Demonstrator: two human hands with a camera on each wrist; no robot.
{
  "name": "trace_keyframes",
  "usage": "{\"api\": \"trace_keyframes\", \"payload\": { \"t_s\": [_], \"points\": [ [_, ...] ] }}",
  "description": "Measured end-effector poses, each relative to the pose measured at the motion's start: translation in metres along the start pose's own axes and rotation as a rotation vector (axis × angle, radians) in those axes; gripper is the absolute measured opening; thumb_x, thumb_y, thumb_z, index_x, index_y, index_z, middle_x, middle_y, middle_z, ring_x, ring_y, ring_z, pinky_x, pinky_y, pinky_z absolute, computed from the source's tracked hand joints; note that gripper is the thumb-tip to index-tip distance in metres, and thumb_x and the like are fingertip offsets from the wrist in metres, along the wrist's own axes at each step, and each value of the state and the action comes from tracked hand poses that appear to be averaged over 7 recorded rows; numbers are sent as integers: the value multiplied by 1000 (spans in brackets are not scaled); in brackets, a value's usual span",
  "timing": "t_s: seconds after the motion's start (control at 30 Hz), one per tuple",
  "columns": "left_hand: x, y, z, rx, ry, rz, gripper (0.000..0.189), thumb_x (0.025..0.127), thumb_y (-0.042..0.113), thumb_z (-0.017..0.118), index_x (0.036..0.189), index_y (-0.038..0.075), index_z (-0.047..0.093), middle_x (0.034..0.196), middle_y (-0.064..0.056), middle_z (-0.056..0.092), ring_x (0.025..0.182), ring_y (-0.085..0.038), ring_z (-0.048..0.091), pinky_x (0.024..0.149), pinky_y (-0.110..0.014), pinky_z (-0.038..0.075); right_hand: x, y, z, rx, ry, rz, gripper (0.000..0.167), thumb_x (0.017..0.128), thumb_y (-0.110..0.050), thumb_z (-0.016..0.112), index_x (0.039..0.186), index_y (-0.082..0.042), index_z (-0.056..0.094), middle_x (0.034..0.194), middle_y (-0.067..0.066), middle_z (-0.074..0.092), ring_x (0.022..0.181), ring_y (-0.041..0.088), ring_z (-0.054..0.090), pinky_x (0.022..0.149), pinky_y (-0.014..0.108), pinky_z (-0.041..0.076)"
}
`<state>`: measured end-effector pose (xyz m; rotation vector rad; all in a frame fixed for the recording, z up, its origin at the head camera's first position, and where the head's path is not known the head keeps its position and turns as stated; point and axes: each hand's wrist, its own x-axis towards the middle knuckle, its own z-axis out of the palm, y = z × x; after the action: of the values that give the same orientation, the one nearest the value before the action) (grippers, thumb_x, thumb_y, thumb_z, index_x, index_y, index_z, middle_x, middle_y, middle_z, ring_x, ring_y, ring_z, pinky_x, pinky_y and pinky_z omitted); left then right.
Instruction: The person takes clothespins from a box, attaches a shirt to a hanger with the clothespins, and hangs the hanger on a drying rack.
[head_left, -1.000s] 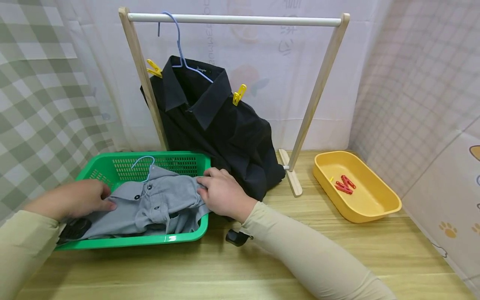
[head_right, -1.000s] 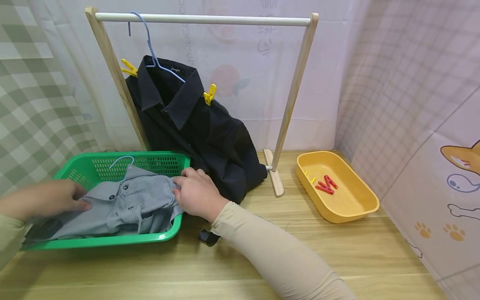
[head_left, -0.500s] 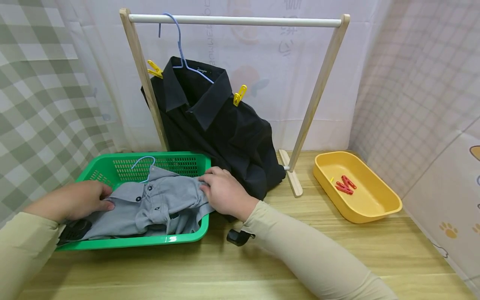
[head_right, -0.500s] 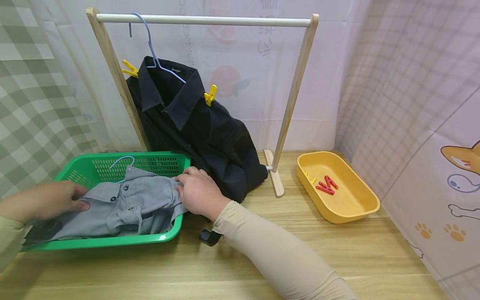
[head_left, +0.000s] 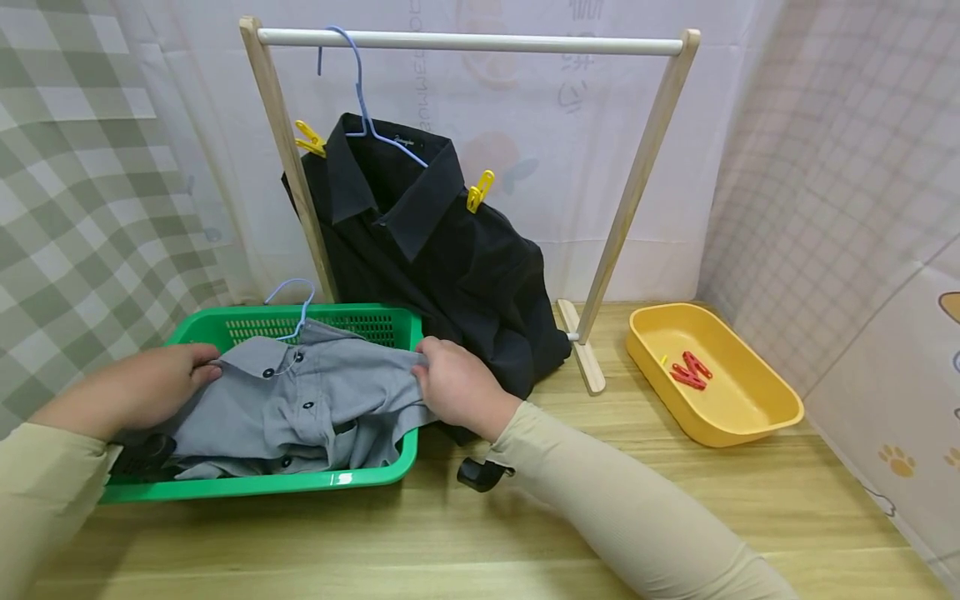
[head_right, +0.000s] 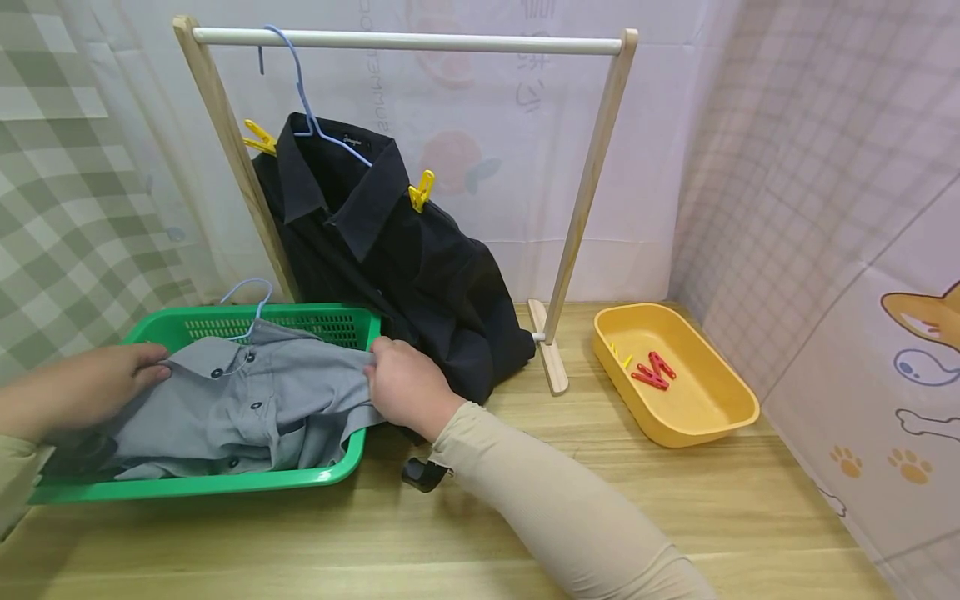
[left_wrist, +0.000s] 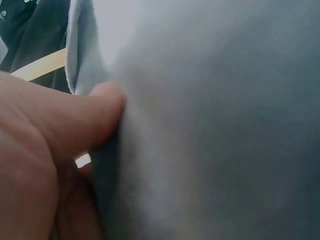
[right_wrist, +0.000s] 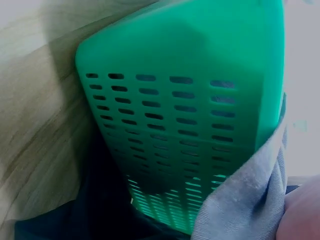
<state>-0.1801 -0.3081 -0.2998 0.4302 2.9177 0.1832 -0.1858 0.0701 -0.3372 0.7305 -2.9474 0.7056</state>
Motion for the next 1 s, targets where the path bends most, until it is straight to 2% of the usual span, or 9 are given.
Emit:
{"api": "trace_keyframes", "payload": {
  "t_s": [0.07, 0.17, 0.3, 0.43, 0.57, 0.7, 0.83, 1.0],
  "points": [
    [1, 0, -1, -26, 16, -16, 17, 110, 14, 51, 100, 4, 60, 82, -7, 59, 83, -28, 61, 76, -48, 50, 0, 1, 1, 13, -7, 14, 24, 108, -22, 60, 123, -3, 63, 109, 11, 71, 95, 23, 67, 89, 36, 58],
    [1, 0, -3, -47, 36, -35, 22, 112, 17, 50, 105, 2, 64, 86, -9, 64, 86, -32, 63, 77, -51, 51, 0, 2, 1, 19, -9, 27, 25, 108, -21, 60, 124, -3, 62, 109, 12, 71, 94, 23, 68, 88, 36, 58],
    [2, 3, -5, -54, 36, -49, 32, 113, 19, 48, 116, -9, 64, 101, -26, 70, 102, -49, 67, 84, -63, 51, 0, 4, 3, 16, 12, 28, 26, 108, -21, 60, 125, -2, 63, 112, 13, 72, 95, 24, 70, 88, 37, 59],
    [1, 5, -6, -62, 45, -48, 37, 113, 19, 48, 124, -14, 61, 113, -35, 68, 113, -58, 63, 89, -68, 50, -1, 6, 5, 22, 45, 19, 21, 109, -21, 60, 116, -2, 64, 101, 12, 71, 87, 25, 69, 81, 36, 58],
    [2, 5, -7, -77, 62, -44, 34, 113, 20, 48, 121, -10, 62, 109, -32, 69, 111, -56, 64, 87, -67, 50, -1, 8, 6, 26, 73, 10, 18, 109, -22, 60, 104, -5, 62, 84, 7, 62, 75, 22, 64, 71, 33, 53],
    [2, 6, -7, -77, 67, -46, 36, 113, 20, 48, 124, -12, 61, 114, -34, 68, 115, -58, 62, 89, -68, 49, -2, 8, 6, 33, 92, 8, 17, 109, -22, 60, 103, -6, 62, 82, 6, 61, 74, 21, 62, 69, 32, 51],
    [2, 7, -8, -84, 75, -46, 30, 113, 20, 48, 114, -6, 64, 102, -27, 69, 105, -51, 66, 84, -63, 50, -3, 8, 6, 47, 112, 5, 17, 109, -21, 60, 105, -5, 63, 86, 7, 64, 76, 22, 63, 71, 32, 53],
    [1, 9, -9, -101, 91, -48, 27, 113, 22, 47, 96, 6, 61, 81, -9, 60, 84, -30, 60, 73, -46, 47, -4, 9, 4, 75, 156, -7, 15, 108, -20, 60, 102, -6, 62, 88, 7, 65, 76, 21, 62, 70, 31, 52]
  ]
}}
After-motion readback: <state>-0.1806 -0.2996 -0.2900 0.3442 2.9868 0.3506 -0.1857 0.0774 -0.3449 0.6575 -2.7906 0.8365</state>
